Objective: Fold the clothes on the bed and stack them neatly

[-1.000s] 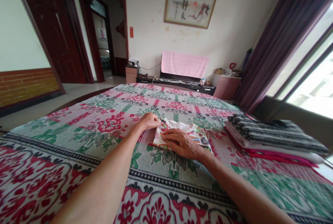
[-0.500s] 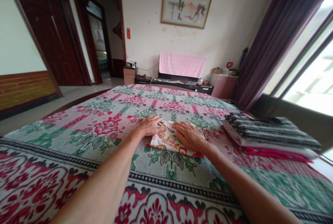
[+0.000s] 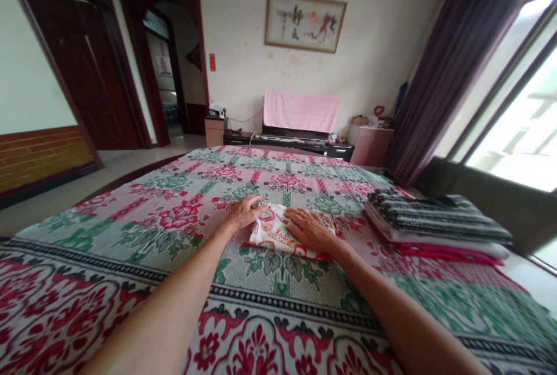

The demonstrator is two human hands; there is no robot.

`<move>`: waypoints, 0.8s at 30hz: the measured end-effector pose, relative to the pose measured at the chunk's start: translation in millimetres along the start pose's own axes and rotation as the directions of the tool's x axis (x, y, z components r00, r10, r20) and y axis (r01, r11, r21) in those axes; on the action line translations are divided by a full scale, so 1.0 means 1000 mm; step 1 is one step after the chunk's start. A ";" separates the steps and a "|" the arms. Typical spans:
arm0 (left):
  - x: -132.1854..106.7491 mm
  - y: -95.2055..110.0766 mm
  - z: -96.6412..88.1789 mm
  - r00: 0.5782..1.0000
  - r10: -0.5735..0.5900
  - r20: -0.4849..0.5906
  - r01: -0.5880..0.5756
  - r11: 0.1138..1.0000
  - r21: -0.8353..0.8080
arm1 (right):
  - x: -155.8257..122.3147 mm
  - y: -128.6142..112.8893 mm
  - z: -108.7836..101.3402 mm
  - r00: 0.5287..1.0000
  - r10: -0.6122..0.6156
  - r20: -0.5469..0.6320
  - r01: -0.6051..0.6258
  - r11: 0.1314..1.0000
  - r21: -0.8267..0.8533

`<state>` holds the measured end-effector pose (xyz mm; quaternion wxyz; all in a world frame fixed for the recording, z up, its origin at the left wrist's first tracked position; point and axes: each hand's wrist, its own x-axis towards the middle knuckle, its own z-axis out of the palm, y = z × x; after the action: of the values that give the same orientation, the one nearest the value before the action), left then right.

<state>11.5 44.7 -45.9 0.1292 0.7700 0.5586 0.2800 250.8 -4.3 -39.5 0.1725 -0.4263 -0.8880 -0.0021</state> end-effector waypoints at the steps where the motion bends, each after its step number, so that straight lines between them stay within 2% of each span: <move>1: -0.001 0.001 0.000 0.999 -0.038 -0.036 0.039 0.999 0.031 | 0.000 0.000 0.000 1.000 -0.002 -0.003 0.002 1.000 0.001; 4: -0.007 0.006 0.001 0.989 -0.140 -0.057 0.147 0.978 0.149 | 0.001 -0.001 0.000 1.000 -0.002 -0.014 0.003 1.000 0.011; 7: -0.016 0.011 0.004 0.984 -0.170 -0.059 0.178 0.969 0.169 | 0.002 -0.001 0.002 0.999 0.009 -0.040 -0.008 0.999 0.044; 10: -0.023 0.014 0.007 0.980 -0.160 -0.119 0.179 0.969 0.168 | -0.003 0.003 -0.001 0.979 0.112 -0.171 -0.100 0.992 0.077; 12: -0.025 0.014 0.009 0.980 -0.154 -0.124 0.175 0.967 0.187 | -0.012 0.008 -0.008 0.912 0.275 -0.305 -0.265 0.961 0.073; 14: -0.024 0.012 0.011 0.984 -0.143 -0.109 0.163 0.965 0.206 | -0.027 0.014 -0.019 0.799 0.471 -0.374 -0.491 0.870 0.047; 15: -0.024 0.011 0.011 0.985 -0.138 -0.103 0.158 0.964 0.215 | -0.035 0.017 -0.025 0.743 0.567 -0.355 -0.598 0.801 0.026; 17: -0.022 0.008 0.012 0.987 -0.129 -0.099 0.149 0.960 0.236 | -0.050 0.020 -0.035 0.664 0.714 -0.222 -0.735 0.678 -0.020; 20: -0.020 0.005 0.014 0.990 -0.099 -0.097 0.122 0.955 0.272 | -0.062 0.020 -0.045 0.615 0.788 -0.017 -0.788 0.614 -0.036; 24: -0.019 0.003 0.016 0.992 -0.070 -0.106 0.095 0.963 0.251 | -0.057 0.014 -0.047 0.570 0.821 0.035 -0.822 0.570 0.009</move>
<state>18.8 27.5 -62.5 0.0137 0.7418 0.6272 0.2368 308.2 -45.4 -15.1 0.1469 -0.7872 -0.5914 0.0948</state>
